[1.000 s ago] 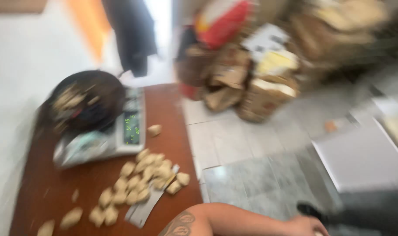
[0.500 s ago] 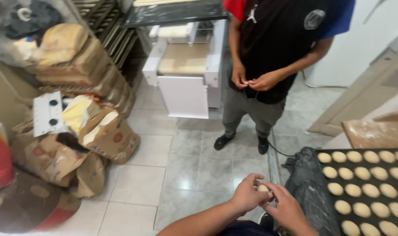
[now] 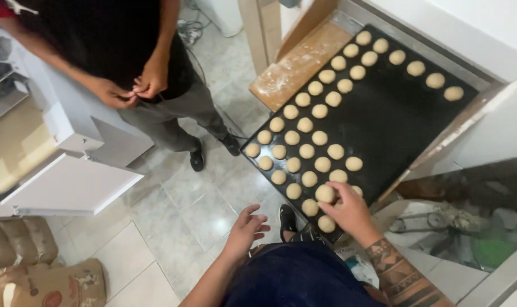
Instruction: Preparing small dough balls by weighing, cutting, rolling, and placing them on a baking tray
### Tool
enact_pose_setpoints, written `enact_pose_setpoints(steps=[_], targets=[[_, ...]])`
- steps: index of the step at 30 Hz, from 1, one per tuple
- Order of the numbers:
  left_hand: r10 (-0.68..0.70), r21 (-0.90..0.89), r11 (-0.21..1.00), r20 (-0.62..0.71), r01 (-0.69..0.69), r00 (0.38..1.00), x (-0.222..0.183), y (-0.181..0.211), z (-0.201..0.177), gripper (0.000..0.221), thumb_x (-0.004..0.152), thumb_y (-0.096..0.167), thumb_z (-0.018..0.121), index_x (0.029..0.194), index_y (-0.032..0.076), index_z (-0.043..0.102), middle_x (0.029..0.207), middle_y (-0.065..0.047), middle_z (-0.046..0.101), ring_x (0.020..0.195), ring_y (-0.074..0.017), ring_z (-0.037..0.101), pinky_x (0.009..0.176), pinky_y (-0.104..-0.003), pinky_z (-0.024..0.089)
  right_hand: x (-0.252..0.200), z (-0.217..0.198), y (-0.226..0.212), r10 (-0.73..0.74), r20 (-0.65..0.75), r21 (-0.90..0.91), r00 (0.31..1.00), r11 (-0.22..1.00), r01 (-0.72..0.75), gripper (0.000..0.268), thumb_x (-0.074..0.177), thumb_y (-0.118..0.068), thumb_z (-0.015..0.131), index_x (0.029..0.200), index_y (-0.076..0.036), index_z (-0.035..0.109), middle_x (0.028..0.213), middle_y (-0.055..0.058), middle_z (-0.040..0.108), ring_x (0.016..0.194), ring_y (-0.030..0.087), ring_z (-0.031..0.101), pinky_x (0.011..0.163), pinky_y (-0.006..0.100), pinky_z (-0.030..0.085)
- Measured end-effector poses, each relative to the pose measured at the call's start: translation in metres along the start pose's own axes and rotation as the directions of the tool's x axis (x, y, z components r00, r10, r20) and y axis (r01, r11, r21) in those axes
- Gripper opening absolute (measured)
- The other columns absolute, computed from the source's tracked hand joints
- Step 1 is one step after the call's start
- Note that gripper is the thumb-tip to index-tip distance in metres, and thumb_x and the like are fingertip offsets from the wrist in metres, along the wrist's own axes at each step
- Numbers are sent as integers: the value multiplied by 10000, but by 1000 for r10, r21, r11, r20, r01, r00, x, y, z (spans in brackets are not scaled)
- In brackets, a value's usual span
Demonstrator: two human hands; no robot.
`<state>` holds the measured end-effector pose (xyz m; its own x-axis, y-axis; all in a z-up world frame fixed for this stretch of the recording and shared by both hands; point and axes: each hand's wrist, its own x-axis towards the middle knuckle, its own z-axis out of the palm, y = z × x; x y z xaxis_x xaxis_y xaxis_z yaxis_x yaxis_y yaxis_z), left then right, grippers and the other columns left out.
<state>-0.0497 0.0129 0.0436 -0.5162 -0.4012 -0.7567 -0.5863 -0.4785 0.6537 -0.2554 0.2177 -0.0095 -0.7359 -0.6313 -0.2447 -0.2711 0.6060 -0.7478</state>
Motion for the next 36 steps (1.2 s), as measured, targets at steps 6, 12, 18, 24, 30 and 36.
enact_pose_setpoints(steps=[6,12,18,24,30,36], targets=[[-275,-107,961,-235,256,932,16,-47,-25,479,929,257,596,1389,127,623,1208,-177,704,914,-257,699,830,-329,540,33,-67,61,253,-337,137,907,966,-219,559,824,-272,836,1305,-77,627,1152,113,717,925,237,677,833,374,544],[-292,43,940,-418,339,861,30,-103,-79,478,941,260,577,1391,104,620,1193,-137,687,956,-256,688,821,-364,466,36,-70,91,234,-436,-66,869,955,-290,439,880,-385,815,1172,-97,656,960,67,699,886,291,656,867,481,476],[-254,403,770,-517,495,817,41,-187,-145,558,928,397,579,1430,154,606,1246,-88,746,948,-249,753,987,-401,479,40,-41,107,233,-383,-279,894,893,-352,457,860,-533,762,1159,-193,699,1082,22,725,1082,329,620,964,552,366],[-268,511,690,-479,513,836,50,-210,-160,604,888,442,592,1432,179,605,1194,-78,790,902,-208,773,1025,-369,471,41,-31,129,115,-438,-424,892,848,-318,543,855,-626,746,1166,-181,715,1126,48,719,1092,354,611,873,539,373],[-282,405,780,-453,477,846,49,-151,-116,556,926,393,583,1450,206,593,1233,-45,745,996,-217,743,1002,-384,483,38,-34,156,134,-380,-366,915,887,-281,538,841,-397,644,1336,-194,700,1186,-1,712,1118,314,618,905,529,360],[-229,524,742,-388,418,893,63,-133,-103,562,894,445,570,1413,235,610,1208,-21,765,983,-195,768,995,-380,472,38,-26,158,49,-374,-415,926,884,-215,503,933,-483,675,1321,-166,719,1106,108,701,1051,357,623,900,508,440]])
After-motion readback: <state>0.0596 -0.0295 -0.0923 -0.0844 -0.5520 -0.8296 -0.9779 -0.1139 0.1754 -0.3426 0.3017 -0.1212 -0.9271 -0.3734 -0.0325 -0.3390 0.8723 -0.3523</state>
